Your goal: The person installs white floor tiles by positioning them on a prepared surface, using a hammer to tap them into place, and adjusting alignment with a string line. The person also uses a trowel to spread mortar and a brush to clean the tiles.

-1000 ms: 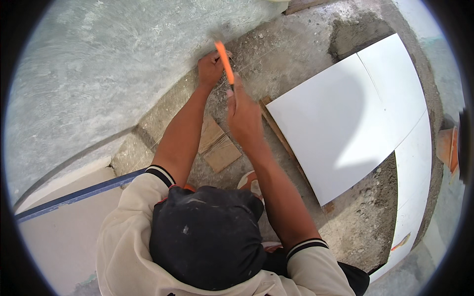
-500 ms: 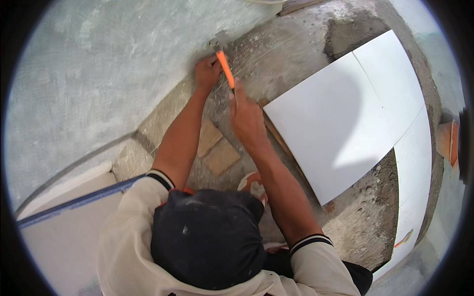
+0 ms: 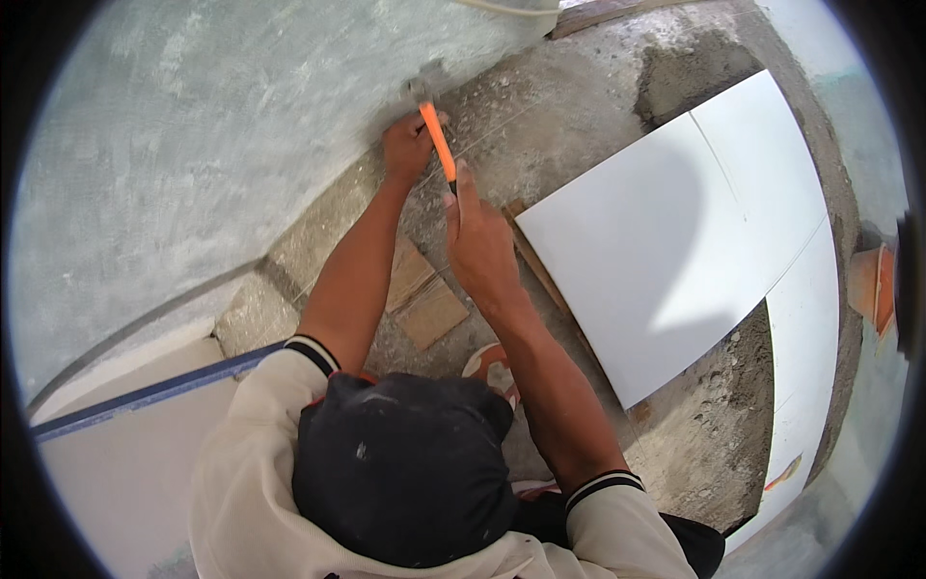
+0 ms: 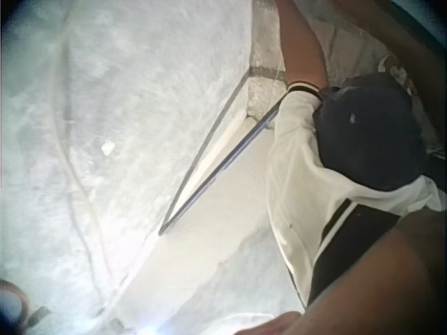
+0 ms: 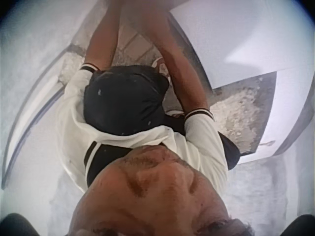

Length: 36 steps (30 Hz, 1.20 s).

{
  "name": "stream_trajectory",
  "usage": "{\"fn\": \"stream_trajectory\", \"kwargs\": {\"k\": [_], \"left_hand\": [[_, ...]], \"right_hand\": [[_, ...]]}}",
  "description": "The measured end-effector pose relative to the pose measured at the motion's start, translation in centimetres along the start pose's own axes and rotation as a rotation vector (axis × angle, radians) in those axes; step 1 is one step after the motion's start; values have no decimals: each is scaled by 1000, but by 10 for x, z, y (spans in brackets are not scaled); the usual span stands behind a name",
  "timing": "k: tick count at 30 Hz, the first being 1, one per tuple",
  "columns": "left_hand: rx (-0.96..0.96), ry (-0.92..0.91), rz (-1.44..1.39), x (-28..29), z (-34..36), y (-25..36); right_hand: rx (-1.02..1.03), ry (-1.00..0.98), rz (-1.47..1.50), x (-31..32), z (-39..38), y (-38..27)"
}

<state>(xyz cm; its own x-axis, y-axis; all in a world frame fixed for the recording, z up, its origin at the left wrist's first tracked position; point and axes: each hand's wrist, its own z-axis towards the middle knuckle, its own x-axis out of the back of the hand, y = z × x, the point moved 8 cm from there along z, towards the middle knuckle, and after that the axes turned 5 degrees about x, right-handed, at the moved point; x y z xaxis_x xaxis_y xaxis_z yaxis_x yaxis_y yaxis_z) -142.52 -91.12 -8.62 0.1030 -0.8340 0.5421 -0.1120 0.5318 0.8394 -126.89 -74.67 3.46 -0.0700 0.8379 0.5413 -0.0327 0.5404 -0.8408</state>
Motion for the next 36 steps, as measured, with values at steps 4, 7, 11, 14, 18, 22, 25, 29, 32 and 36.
{"fn": "stream_trajectory", "kwargs": {"k": [4,7,11,14,18,22,25,29,32,36], "left_hand": [[198,-27,-331,-11,2,-15],[140,-44,-299,-7,0,-10],[-68,15,23,2,-1,4],[19,-36,-26,-7,0,-9],[25,-25,-260,-8,6,-11],[-5,-21,50,-1,-3,-3],[-26,-7,-11,1,-2,0],[73,-33,-203,-8,6,-17],[-9,-8,24,-5,8,-16],[12,-20,-23,-2,1,-7]], "right_hand": [[327,228,93,12,-21,-36],[313,233,101,13,-13,-36],[-177,-120,-28,-2,3,13],[14,71,77,9,-6,-5],[271,282,136,16,-15,-30],[-55,45,100,0,2,-1],[2,105,96,8,2,-5],[272,305,99,18,-10,-32],[-110,37,95,-4,0,2],[-105,3,71,-8,-12,8]]}}
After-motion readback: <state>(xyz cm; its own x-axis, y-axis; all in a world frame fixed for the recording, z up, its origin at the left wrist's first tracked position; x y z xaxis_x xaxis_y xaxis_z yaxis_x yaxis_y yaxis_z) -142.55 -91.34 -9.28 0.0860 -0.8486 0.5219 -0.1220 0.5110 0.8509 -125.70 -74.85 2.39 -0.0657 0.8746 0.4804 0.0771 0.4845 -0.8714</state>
